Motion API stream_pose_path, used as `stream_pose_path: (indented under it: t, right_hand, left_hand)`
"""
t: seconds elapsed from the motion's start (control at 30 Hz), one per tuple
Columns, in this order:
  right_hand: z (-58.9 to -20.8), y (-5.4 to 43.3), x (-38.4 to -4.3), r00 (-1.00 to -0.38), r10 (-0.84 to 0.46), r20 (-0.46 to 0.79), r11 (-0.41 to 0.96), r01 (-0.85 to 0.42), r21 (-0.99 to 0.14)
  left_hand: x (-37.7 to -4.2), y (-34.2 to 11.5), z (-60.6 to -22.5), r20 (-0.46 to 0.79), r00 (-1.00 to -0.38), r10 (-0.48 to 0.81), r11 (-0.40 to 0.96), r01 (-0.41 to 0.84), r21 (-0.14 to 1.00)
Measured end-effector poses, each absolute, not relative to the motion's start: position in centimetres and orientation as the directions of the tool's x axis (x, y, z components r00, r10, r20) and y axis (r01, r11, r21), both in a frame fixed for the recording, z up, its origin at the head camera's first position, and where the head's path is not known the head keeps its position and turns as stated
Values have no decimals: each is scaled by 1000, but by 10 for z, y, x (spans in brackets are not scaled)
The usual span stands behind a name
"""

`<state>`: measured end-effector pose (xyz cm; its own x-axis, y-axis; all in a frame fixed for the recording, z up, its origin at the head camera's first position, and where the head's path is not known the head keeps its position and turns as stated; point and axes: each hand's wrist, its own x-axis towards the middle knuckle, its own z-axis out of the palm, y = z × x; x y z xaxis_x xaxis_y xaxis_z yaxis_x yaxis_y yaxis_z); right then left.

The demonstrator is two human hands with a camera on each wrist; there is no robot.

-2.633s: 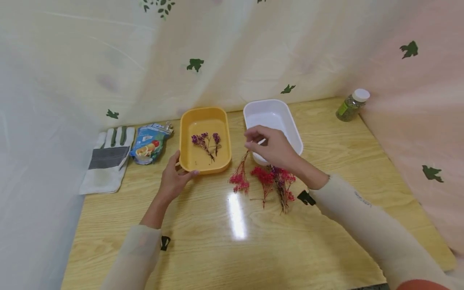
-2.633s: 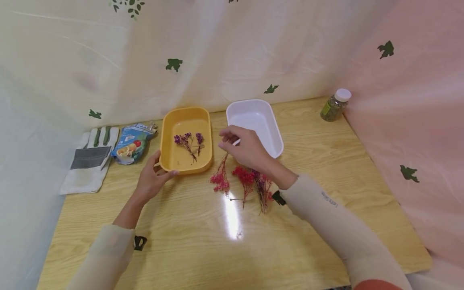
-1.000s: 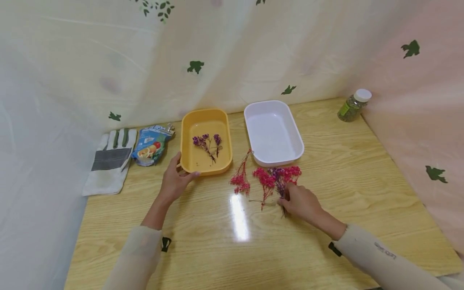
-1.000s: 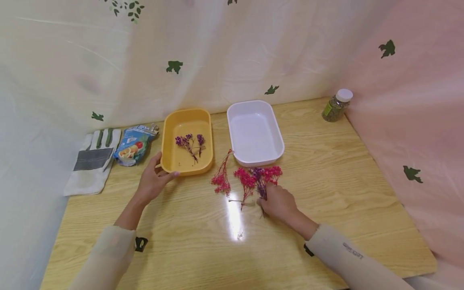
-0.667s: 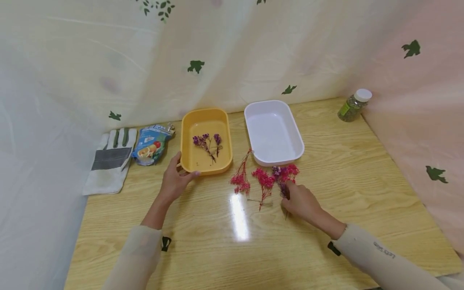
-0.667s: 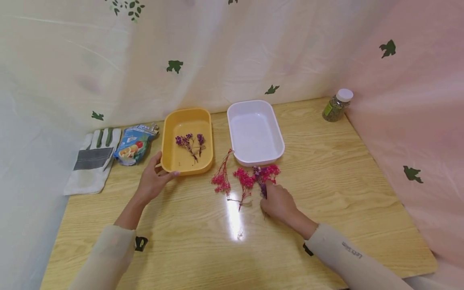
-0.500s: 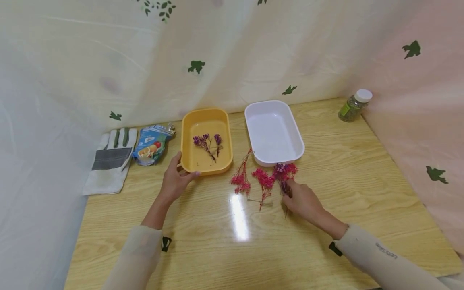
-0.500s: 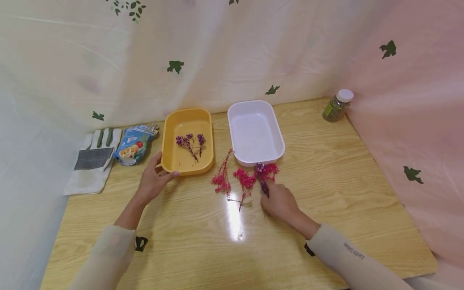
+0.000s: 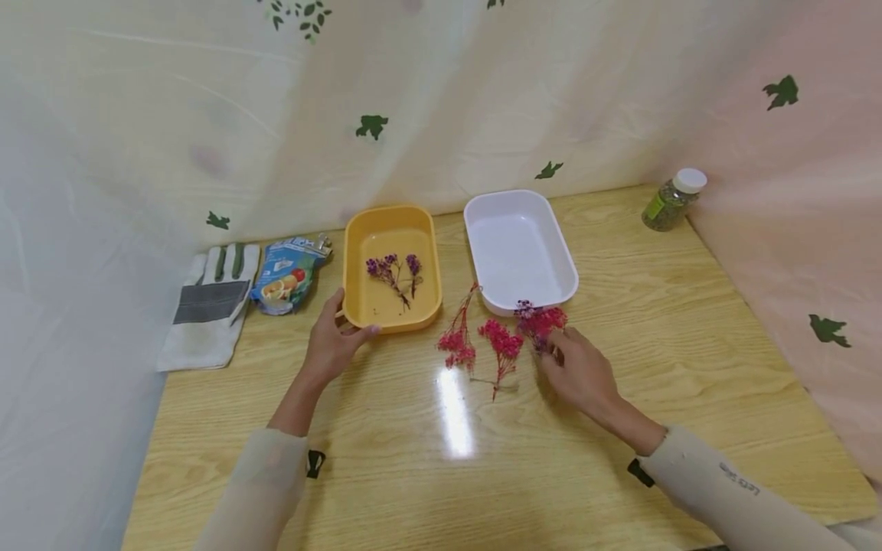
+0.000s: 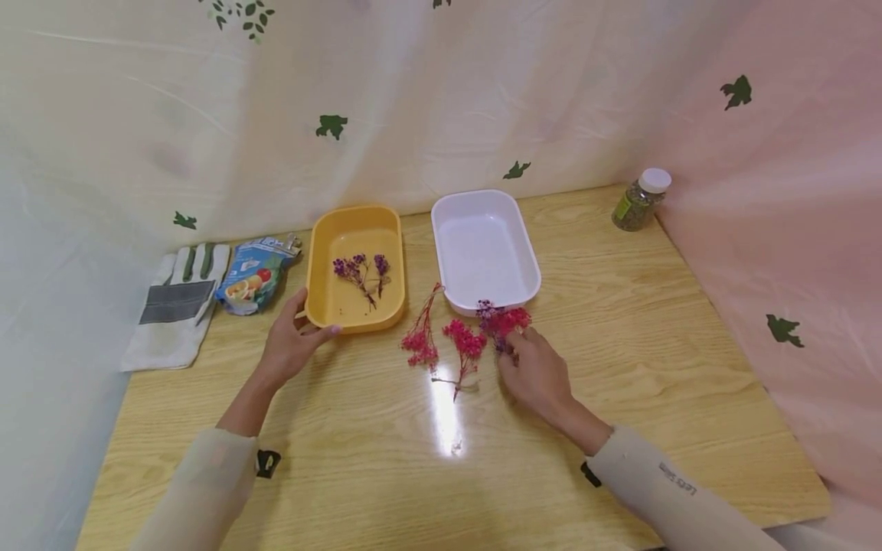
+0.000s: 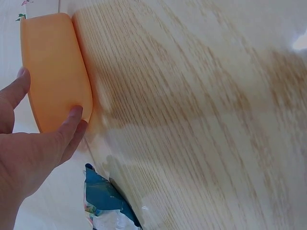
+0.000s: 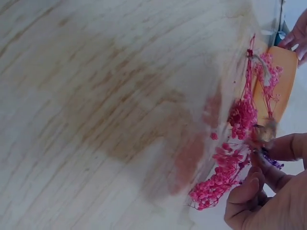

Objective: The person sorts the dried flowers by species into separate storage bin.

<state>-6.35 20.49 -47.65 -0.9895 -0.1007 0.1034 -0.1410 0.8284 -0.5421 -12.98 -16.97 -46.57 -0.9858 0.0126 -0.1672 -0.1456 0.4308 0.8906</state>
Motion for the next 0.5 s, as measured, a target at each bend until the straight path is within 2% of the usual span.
stream_pose_path:
  t: [0.17, 0.37, 0.5]
  right_hand:
    - [-473, 206, -63, -988, -99, 117, 768, -151, -623]
    - [-472, 207, -62, -993, -114, 7, 653, -80, -753]
    - [-473, 208, -62, -990, -141, -21, 616, -71, -785]
  left_hand:
    - [-130, -170, -466, -162, -987, 15, 437, -139, 889]
    - [-130, -170, -466, -160, -987, 17, 425, -138, 894]
    - [-130, -170, -466, -157, -987, 19, 423, -134, 896]
